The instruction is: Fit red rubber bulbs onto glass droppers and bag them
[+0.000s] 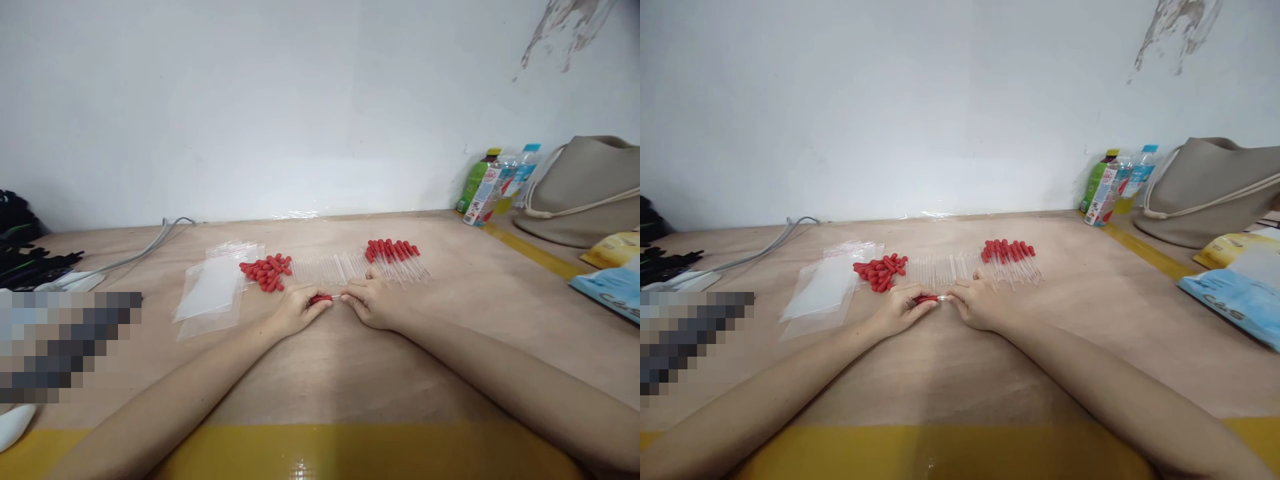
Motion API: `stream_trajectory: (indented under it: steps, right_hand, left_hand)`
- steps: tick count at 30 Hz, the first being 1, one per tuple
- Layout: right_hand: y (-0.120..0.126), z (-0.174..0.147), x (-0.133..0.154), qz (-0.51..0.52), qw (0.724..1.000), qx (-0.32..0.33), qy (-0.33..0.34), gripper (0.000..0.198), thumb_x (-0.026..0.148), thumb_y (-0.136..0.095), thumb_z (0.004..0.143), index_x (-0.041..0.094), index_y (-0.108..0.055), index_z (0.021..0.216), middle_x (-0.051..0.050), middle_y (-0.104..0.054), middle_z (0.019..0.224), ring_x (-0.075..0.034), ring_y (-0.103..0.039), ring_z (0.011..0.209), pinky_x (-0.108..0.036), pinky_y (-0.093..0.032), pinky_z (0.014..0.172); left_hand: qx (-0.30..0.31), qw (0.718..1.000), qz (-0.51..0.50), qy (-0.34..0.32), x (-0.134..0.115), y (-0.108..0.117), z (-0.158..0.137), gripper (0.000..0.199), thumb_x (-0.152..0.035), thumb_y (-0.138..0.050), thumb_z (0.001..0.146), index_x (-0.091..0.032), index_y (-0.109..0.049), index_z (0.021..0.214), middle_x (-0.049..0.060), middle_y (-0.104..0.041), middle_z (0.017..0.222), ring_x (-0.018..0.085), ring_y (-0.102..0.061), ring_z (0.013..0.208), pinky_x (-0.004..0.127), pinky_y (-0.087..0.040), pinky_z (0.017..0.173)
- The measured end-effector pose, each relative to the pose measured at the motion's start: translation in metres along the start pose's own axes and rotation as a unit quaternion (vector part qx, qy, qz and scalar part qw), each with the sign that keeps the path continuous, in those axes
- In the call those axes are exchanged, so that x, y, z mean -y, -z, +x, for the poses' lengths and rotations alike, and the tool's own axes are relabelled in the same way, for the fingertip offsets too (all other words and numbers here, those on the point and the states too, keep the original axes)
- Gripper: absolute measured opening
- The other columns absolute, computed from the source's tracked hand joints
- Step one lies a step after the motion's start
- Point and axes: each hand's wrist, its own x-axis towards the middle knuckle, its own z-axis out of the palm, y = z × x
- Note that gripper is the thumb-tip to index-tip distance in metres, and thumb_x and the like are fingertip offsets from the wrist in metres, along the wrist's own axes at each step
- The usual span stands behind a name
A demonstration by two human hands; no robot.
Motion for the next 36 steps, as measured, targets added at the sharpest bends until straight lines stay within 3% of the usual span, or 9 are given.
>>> stream_trajectory:
  steps: [5,12,17,22,24,26,29,32,36]
  right_hand:
    - [-0.011,0.001,-0.002,-0.003,1.0,-0.013,0.005,0.025,0.024,-0.037,0.089,0.018,-0.061,0.084,-0.001,-0.063,0.072,-0.011,-0.047,0.061,-0.03,-0.02,0.067]
    - [-0.01,0.006,0.001,0.02,0.999,0.034,-0.007,0.024,0.021,-0.038,0.088,0.016,-0.06,0.078,-0.001,-0.063,0.071,-0.011,-0.05,0.062,-0.029,-0.021,0.066]
    - [-0.004,0.009,0.006,0.026,0.998,0.048,-0.016,0.025,0.021,-0.035,0.09,0.016,-0.06,0.089,-0.004,-0.063,0.081,-0.013,-0.053,0.07,-0.029,-0.027,0.068]
    - [0.006,0.01,-0.001,0.065,0.997,0.031,-0.036,0.025,0.02,-0.034,0.089,0.014,-0.057,0.095,-0.008,-0.059,0.091,-0.015,-0.053,0.081,-0.028,-0.037,0.073]
    - [0.009,0.011,-0.015,0.081,0.993,-0.017,-0.08,0.024,0.018,-0.035,0.087,0.014,-0.056,0.097,-0.009,-0.058,0.094,-0.015,-0.053,0.084,-0.027,-0.039,0.075]
    - [0.013,0.011,-0.034,0.068,0.981,-0.078,-0.165,0.022,0.018,-0.037,0.084,0.014,-0.057,0.092,-0.009,-0.059,0.093,-0.016,-0.054,0.084,-0.027,-0.04,0.075]
    - [0.022,0.008,-0.066,0.02,0.932,-0.133,-0.337,0.02,0.021,-0.043,0.079,0.015,-0.061,0.085,-0.008,-0.063,0.084,-0.018,-0.056,0.081,-0.028,-0.04,0.071]
    - [0.032,0.001,-0.088,-0.008,0.873,-0.122,-0.472,0.019,0.028,-0.048,0.073,0.017,-0.063,0.08,-0.006,-0.065,0.076,-0.019,-0.058,0.071,-0.027,-0.038,0.06]
    - [0.031,-0.005,-0.093,-0.029,0.844,-0.079,-0.529,0.019,0.03,-0.05,0.069,0.02,-0.065,0.076,-0.005,-0.065,0.075,-0.02,-0.058,0.072,-0.026,-0.035,0.057]
  left_hand:
    - [0.002,1.0,0.001,-0.011,0.003,-0.003,-0.001,0.015,-0.028,-0.052,0.083,-0.015,-0.061,0.085,0.003,-0.063,0.075,0.011,-0.056,0.065,0.022,-0.043,0.06]
    - [0.005,1.0,0.001,-0.031,0.004,-0.004,0.0,0.013,-0.025,-0.051,0.084,-0.016,-0.06,0.086,0.002,-0.062,0.074,0.011,-0.055,0.065,0.021,-0.042,0.059]
    - [0.013,1.0,0.015,-0.021,0.002,-0.002,0.002,0.011,-0.024,-0.051,0.083,-0.017,-0.059,0.086,0.003,-0.062,0.077,0.013,-0.057,0.07,0.023,-0.044,0.063]
    - [-0.082,0.995,0.053,0.03,0.003,-0.002,0.001,0.029,-0.025,-0.053,0.081,-0.017,-0.05,0.108,0.007,-0.055,0.098,0.014,-0.055,0.077,0.027,-0.048,0.067]
    - [-0.115,0.989,0.074,0.051,0.004,-0.002,0.001,0.041,-0.024,-0.054,0.079,-0.018,-0.043,0.118,0.009,-0.049,0.108,0.016,-0.054,0.085,0.029,-0.048,0.071]
    - [-0.107,0.989,0.092,0.05,0.004,-0.002,0.001,0.042,-0.023,-0.055,0.078,-0.019,-0.042,0.118,0.009,-0.047,0.109,0.019,-0.051,0.094,0.032,-0.047,0.078]
    - [-0.074,0.992,0.098,0.037,0.002,-0.001,0.002,0.037,-0.02,-0.055,0.077,-0.019,-0.045,0.113,0.008,-0.047,0.106,0.02,-0.05,0.097,0.034,-0.045,0.082]
    - [-0.062,0.993,0.093,0.032,0.001,-0.001,0.003,0.032,-0.018,-0.054,0.077,-0.02,-0.048,0.108,0.007,-0.047,0.102,0.019,-0.05,0.096,0.034,-0.044,0.083]
    - [-0.059,0.993,0.093,0.034,0.002,-0.002,0.003,0.031,-0.018,-0.055,0.076,-0.019,-0.049,0.107,0.006,-0.048,0.101,0.02,-0.049,0.096,0.033,-0.043,0.083]
